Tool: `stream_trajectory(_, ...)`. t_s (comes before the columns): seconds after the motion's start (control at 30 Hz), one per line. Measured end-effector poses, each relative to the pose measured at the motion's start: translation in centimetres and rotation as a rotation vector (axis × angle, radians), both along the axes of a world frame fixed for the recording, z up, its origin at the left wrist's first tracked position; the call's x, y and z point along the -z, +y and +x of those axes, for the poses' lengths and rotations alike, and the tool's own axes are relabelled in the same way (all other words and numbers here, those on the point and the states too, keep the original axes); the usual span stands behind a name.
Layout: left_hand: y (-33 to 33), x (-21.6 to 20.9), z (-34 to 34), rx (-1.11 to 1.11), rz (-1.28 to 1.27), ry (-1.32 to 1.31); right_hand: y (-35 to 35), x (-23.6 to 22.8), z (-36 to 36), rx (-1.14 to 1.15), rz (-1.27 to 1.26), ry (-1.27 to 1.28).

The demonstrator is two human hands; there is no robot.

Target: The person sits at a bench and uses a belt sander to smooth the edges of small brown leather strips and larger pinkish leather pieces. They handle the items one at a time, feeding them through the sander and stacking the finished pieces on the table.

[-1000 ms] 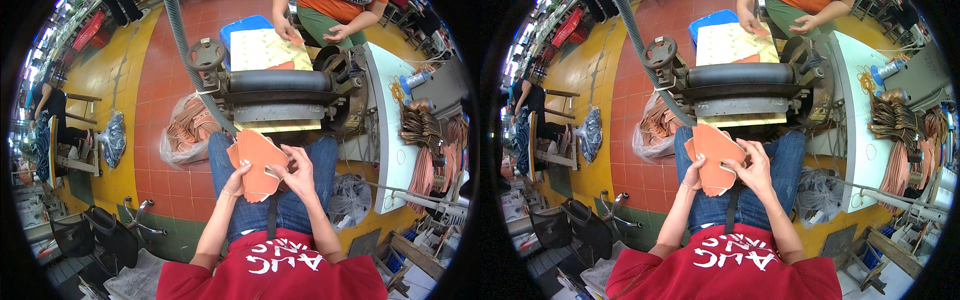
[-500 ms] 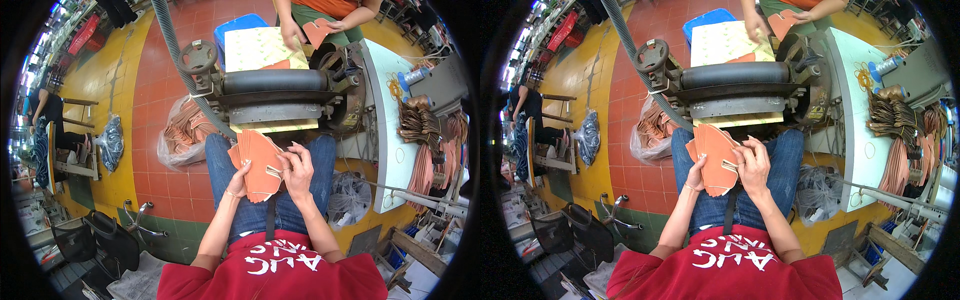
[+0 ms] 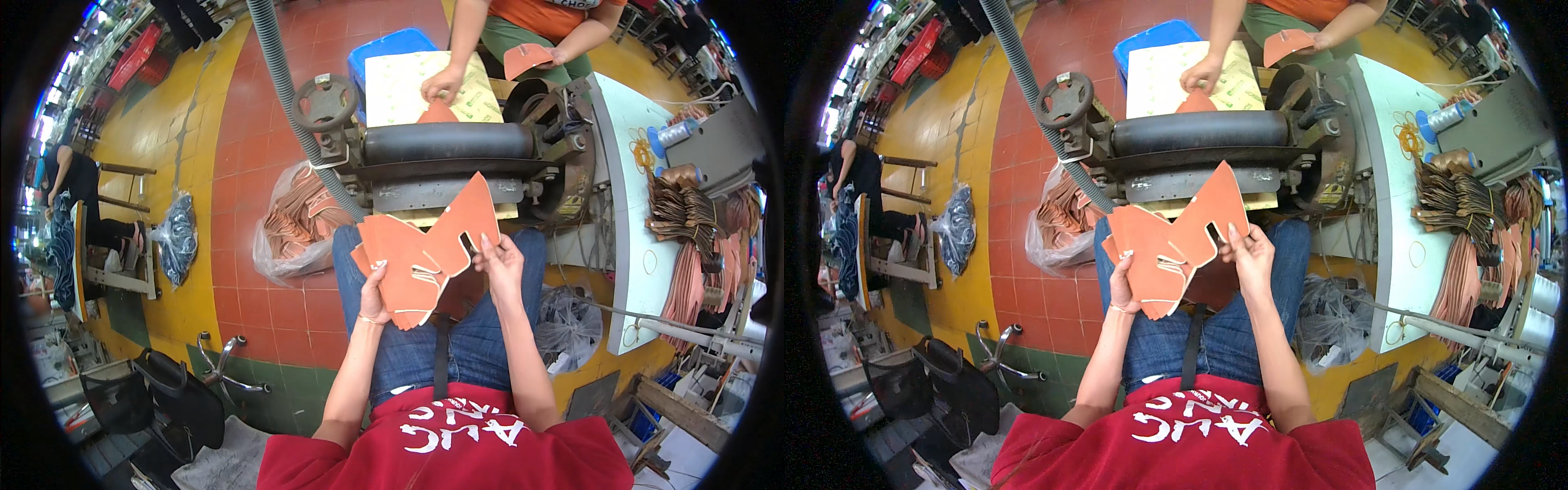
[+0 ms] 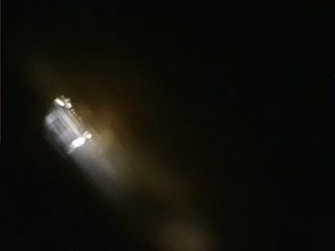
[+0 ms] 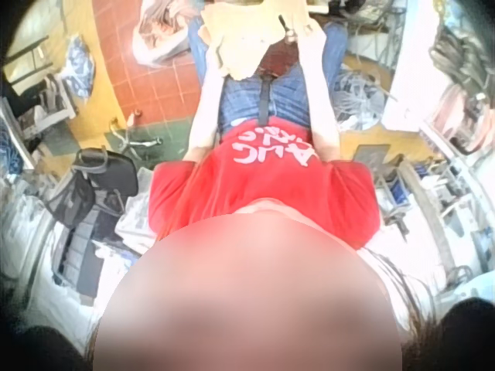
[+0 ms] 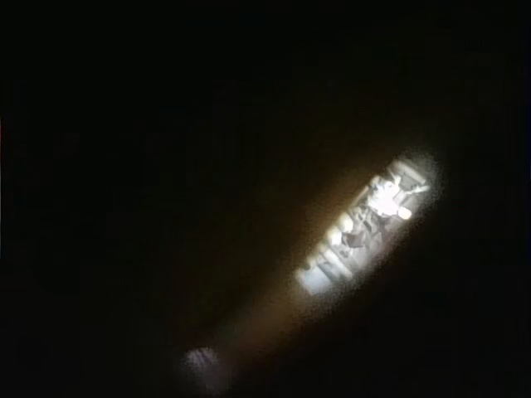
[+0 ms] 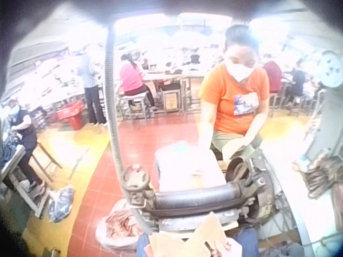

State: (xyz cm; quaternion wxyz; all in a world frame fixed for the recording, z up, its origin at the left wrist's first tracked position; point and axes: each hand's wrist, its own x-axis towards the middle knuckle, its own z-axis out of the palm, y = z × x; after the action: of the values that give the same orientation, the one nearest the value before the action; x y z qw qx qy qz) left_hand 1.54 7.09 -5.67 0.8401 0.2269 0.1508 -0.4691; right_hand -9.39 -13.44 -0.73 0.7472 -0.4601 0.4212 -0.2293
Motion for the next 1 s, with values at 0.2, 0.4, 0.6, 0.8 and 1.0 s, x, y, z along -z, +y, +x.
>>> stream_trajectory(0.2, 1.7, -0.2, 0.0, 0.034, -0.008, -0.035, -1.8, 2.9, 4.1, 0.269, 0.344, -0.166)
stream_trajectory(0.4, 2.3, 0.1, -0.9, 0.025, -0.023, 0.002, -0.4, 3.8, 4.6, -0.035, -0.329, 0.303)
stream_trajectory(0.6, 1.6, 0.1, -1.0, 0.090, -0.046, -0.005, 2.2, 3.3, 0.6, -0.151, 0.160, 0.149)
stream_trajectory(0.8, 0.9, -0.5, -0.8, 0.167, 0.021, -0.041, 5.1, -2.4, -0.6, -0.349, -0.477, 0.270)
stream_trajectory(1.0, -0.2, -0.7, -1.1, 0.101, 0.022, -0.030, 5.7, -3.8, 0.4, -0.109, -1.308, 0.320)
